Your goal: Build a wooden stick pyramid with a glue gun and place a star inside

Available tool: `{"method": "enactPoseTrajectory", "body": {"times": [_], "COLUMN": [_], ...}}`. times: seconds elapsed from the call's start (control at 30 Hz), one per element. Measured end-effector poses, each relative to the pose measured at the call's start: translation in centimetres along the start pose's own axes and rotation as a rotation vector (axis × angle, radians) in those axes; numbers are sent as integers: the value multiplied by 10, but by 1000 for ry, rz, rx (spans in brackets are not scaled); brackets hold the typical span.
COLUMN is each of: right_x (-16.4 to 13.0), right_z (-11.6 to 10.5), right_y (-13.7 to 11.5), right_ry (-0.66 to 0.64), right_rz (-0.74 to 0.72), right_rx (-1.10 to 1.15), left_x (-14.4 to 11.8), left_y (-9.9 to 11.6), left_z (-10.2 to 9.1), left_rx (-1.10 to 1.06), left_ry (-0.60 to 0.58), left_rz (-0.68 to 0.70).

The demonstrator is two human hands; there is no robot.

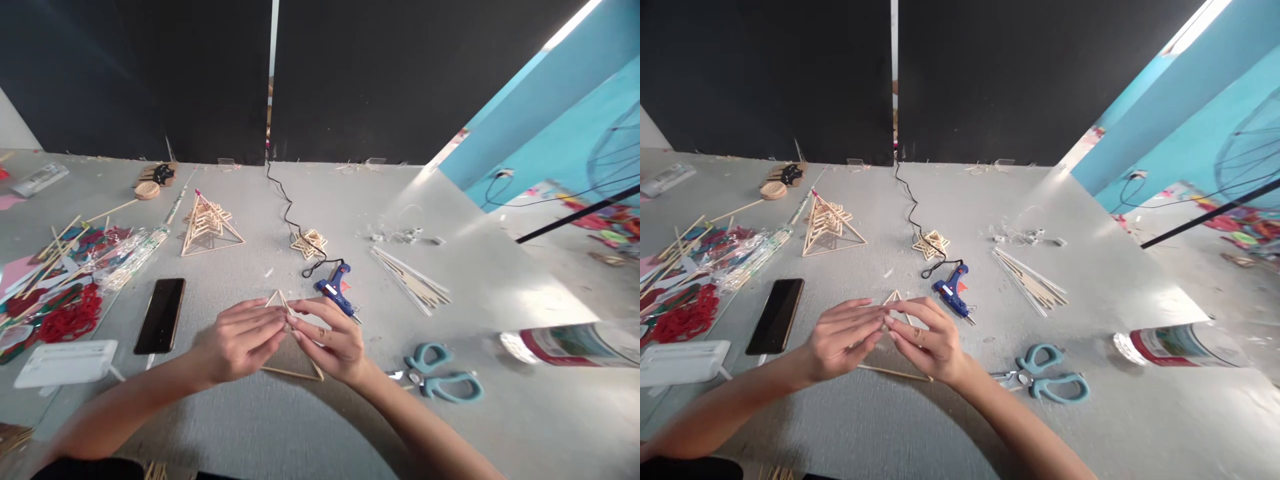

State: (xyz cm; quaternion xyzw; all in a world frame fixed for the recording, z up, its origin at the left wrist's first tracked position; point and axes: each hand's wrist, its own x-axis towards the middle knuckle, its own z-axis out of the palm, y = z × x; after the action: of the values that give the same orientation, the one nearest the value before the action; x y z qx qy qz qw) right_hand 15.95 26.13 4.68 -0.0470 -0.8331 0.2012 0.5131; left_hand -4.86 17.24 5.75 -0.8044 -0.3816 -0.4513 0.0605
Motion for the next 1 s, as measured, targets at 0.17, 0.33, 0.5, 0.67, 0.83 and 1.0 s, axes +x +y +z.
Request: {"method": "enactPoseTrajectory", "body": {"times": [0.17, 0.33, 0.5, 0.67, 0.83, 1.0], "right_x": [-3, -5, -8, -10, -13, -16], "right_z": [5, 9, 14, 16, 18, 21], "right_y": [-5, -8, -9, -11, -11, -11], "right_ry": [30, 56, 83, 87, 104, 124], "right_rz": [-5, -3, 14, 42, 55, 54], "right_rx": [-38, -86, -56, -47, -51, -42], "left_x": [-3, -3, -4, 1, 6, 9], "left_y": [8, 13, 16, 19, 23, 24], "left_z": [2, 3, 6, 6, 4, 4], "left_rx": [60, 129, 149, 169, 170, 184], "left_ry": [5, 18, 33, 52, 53, 74], "left_rz": [-4, 12, -9, -17, -27, -29]}}
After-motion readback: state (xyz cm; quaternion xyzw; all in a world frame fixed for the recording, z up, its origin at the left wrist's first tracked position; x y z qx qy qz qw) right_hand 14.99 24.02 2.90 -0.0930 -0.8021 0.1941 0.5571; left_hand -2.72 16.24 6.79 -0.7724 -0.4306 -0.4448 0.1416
